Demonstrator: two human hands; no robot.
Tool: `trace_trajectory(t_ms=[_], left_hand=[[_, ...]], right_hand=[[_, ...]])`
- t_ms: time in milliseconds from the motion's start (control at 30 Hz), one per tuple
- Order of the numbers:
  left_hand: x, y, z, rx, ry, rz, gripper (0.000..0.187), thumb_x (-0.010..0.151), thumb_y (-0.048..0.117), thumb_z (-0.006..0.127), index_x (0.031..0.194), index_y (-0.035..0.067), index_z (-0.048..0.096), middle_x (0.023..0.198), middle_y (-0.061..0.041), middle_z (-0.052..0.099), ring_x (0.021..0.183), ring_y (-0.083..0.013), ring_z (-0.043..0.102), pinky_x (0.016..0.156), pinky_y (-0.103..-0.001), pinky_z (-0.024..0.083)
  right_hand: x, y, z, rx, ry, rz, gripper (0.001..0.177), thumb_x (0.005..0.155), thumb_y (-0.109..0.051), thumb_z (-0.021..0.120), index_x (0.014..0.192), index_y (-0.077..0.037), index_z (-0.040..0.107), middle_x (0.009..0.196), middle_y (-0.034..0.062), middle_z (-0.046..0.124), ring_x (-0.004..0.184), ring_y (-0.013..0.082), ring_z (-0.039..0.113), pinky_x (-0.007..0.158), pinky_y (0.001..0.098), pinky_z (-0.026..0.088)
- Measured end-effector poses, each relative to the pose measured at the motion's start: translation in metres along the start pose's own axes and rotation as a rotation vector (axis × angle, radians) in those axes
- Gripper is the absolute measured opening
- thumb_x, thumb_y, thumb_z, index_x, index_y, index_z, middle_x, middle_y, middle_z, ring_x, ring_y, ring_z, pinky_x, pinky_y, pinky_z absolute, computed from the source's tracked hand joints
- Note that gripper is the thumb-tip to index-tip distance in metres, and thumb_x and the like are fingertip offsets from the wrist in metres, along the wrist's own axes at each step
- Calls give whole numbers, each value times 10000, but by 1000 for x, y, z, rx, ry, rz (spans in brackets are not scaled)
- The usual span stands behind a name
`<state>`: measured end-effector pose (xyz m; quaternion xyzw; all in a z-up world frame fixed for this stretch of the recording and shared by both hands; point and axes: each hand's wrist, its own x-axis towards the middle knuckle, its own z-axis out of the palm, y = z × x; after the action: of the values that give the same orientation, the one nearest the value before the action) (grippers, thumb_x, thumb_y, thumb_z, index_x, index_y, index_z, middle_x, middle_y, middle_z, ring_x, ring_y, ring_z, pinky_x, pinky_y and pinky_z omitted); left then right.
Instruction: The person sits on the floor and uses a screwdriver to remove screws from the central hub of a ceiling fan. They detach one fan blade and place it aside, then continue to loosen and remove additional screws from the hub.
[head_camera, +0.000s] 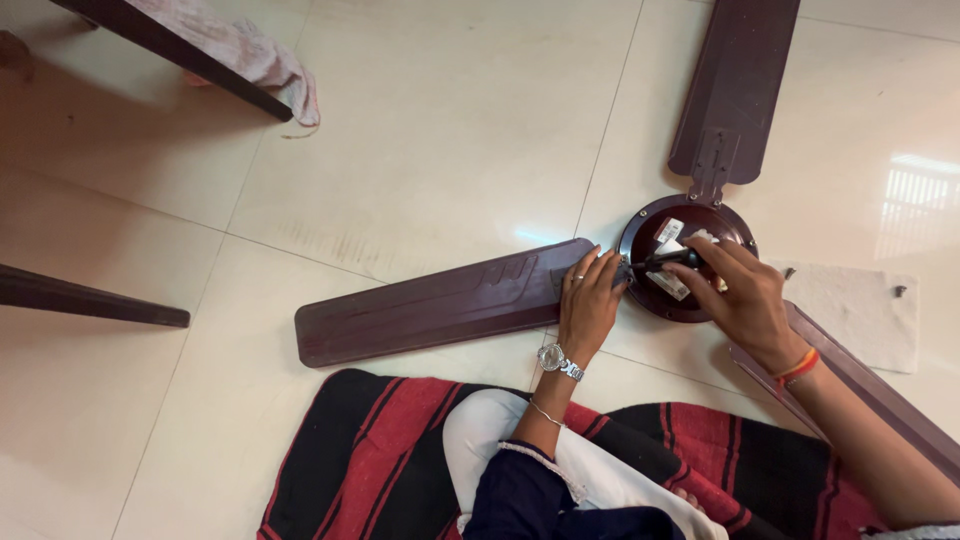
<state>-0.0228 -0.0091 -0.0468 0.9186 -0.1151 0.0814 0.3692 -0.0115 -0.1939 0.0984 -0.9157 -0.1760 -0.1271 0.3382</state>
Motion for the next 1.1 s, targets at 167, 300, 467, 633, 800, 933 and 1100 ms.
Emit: trace_trajectory(t_ms=[167,300,467,633,800,933,1100], left_hand=[[1,3,-2,-9,10,3,409,955,176,681,1326,12,624,1389,-119,640,1431,-286,482,1169,-483,363],[1,3,-3,-10,14,4,402,970,176,672,1332,11,616,1392,-124,636,1432,-290,481,1169,-481,368],[1,3,-4,-31,13,-5,398,976,188,670,1330,14,617,1388,-121,637,1427,-289,486,1166,-481,368],[1,2,-3,-13,9,-2,409,973,188,666,1340,15,611,1391,-118,637,1429,-283,486,1167,-483,369],[0,1,-2,-22,13,-2,413,978,192,663,1352,26,606,1395,-113,636,1437,-279,481,1170,-486,367],[1,1,-2,-37,5,-8,414,978,190,661,1355,30,603,1402,-111,631,1442,-280,474,1170,-489,357],[0,0,-1,-29,2,-18,418,975,183,660,1360,33,603,1410,-106,626,1446,-278,468,1176,-489,354]], right_hand=[[4,7,6,1,16,-5,393,893,-177,814,1226,-2,702,811,100,643,639,144,593,576,323,486],[7,15,11,-10,-1,-1,400,885,-179,820,1225,2,711,785,94,636,620,155,577,557,326,477],[6,20,16,10,25,2,387,893,-178,817,1220,2,716,798,89,642,648,153,586,575,326,480],[7,22,16,13,22,3,386,889,-185,817,1208,7,715,808,88,659,651,143,606,569,308,490],[10,20,17,15,22,16,390,893,-183,815,1211,18,715,810,91,664,626,142,598,545,296,484],[14,13,15,30,7,43,379,895,-186,813,1205,11,719,790,88,658,618,143,598,544,299,487],[26,0,7,42,-89,40,364,888,-169,790,1194,14,719,821,118,665,597,171,608,557,321,497]])
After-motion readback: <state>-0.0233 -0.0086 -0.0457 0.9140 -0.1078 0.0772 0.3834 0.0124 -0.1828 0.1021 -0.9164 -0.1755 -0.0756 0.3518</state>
